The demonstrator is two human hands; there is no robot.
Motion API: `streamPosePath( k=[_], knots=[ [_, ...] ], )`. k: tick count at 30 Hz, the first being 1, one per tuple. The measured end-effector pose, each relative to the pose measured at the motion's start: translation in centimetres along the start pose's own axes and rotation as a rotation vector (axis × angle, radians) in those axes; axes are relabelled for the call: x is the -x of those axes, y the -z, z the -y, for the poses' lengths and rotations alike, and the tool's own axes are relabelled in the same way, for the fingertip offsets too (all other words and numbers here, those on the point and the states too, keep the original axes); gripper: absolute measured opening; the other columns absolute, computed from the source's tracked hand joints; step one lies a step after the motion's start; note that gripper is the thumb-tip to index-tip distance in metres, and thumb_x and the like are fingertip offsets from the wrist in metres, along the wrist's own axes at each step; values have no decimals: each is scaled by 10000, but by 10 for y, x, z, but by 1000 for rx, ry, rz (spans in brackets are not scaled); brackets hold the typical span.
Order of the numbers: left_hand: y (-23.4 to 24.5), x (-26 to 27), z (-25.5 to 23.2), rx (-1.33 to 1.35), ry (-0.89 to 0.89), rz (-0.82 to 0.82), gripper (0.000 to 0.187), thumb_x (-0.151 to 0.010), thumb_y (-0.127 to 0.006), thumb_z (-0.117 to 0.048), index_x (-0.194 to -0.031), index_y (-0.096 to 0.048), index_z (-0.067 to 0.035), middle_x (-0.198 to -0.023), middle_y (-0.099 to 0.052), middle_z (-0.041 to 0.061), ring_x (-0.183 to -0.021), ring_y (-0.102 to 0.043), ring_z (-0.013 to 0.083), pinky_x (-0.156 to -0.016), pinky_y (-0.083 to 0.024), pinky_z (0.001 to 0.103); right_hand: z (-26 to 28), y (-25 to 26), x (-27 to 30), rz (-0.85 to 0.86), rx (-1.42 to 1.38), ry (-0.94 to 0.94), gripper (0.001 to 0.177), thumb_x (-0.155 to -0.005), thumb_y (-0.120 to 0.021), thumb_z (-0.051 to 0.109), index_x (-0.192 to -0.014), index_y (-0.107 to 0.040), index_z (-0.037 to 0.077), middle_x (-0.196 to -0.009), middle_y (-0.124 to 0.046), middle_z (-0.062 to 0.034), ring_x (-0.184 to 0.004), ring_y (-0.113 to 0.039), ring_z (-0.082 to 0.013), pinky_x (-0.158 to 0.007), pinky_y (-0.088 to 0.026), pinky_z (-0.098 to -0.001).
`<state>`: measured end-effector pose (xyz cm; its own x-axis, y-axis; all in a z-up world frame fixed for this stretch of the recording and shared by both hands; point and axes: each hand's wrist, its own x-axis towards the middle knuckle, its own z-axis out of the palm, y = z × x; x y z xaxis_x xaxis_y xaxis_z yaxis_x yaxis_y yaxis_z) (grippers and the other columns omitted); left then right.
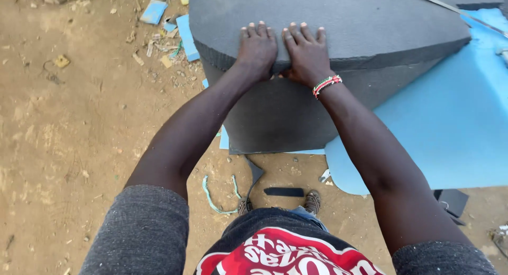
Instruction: Cutting and fitting thick foam blocks onto a furniture frame using a long blade
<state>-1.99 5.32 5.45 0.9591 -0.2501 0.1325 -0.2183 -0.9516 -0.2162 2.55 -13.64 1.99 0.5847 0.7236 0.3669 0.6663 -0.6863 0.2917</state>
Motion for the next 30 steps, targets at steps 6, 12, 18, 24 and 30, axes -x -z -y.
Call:
streamPosePath(
  k=[6, 12, 18, 24, 30],
  knots=[
    [18, 4, 1, 66, 39, 207, 1658, -528, -1002, -820, -1658, -208, 96, -1720, -252, 365, -1554, -295, 590, -1216, -290, 729, -92, 28, 48, 181, -179, 127, 1347, -655, -867, 718, -1738, -307, 148, -1799, -319, -117, -1628, -318, -378, -1221, -293, -631],
    [37, 14, -19, 52, 72, 289, 1594, -704, -856, -892, -1698, -85, 85, -1744, -113, 397, -1591, -171, 601, -1255, -214, 726, -160, 29, 108, 259, -144, -70, 1590, -464, -910, 727, -1753, -231, 92, -1813, -231, -189, -1651, -215, -424, -1291, -204, -604],
    [54, -25, -104, 21, -135, 216, 1460, -788, -823, -859, -1697, -134, 53, -1743, -155, 373, -1605, -199, 544, -1302, -200, 634, -146, 15, 116, 63, -6, -94, 1481, -549, -889, 761, -1686, -386, -43, -1737, -390, -279, -1585, -368, -474, -1262, -291, -617],
    [-35, -88, -167, -9, -109, -306, 748, -1031, -643, -387, -1572, -397, 67, -1561, -432, 405, -1432, -463, 593, -1199, -384, 680, -148, -4, 121, -189, 189, -34, 1238, -811, -656, 949, -1556, -625, -39, -1601, -623, -250, -1452, -607, -412, -1193, -428, -532],
    [-66, -88, -173, -183, -148, -476, 449, -1152, -565, -89, -1552, -482, 99, -1501, -545, 418, -1363, -577, 611, -1158, -494, 698, -139, -7, 116, -413, 293, -3, 311, -1124, -622, 136, -1366, -787, 30, -1419, -781, -170, -1315, -730, -334, -1103, -523, -462]
  ],
)
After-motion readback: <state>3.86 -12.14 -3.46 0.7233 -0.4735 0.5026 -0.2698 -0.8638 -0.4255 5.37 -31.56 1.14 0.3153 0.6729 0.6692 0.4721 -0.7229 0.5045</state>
